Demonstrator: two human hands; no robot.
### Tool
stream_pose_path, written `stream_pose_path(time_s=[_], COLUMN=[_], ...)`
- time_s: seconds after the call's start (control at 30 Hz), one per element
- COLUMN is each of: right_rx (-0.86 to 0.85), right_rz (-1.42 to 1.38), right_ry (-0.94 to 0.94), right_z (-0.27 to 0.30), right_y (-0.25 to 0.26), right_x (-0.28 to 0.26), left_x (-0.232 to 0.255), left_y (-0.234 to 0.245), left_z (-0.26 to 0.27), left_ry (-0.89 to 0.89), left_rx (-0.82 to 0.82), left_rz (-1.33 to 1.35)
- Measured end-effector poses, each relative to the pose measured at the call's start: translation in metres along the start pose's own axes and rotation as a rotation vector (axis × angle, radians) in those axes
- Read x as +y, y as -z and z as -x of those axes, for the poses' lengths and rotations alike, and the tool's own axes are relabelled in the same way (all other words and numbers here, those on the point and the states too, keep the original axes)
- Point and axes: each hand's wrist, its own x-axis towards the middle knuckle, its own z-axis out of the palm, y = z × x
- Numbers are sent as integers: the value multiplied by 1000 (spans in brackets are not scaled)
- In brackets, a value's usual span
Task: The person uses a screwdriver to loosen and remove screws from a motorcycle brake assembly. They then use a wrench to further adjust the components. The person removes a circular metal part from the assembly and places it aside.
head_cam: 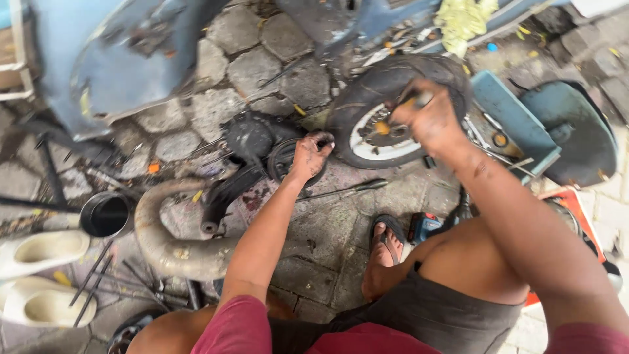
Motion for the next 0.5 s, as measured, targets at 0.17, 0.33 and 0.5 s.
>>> stream_pose_path(time_s=[0.17, 0.33, 0.5], right_rx=[-23, 38, 194], right_rz=[-498, -39, -40], right_ry=[-33, 226, 151], right_z=[14, 62, 110], right_y=[57, 70, 90], right_x=[31, 112, 172], left_x=[126, 201, 243], left_y=[-17, -107, -188], left_z=[12, 10, 19], left_ry=[-28, 45, 106], left_rx=[-183, -351, -539], left_rz=[500, 501, 663])
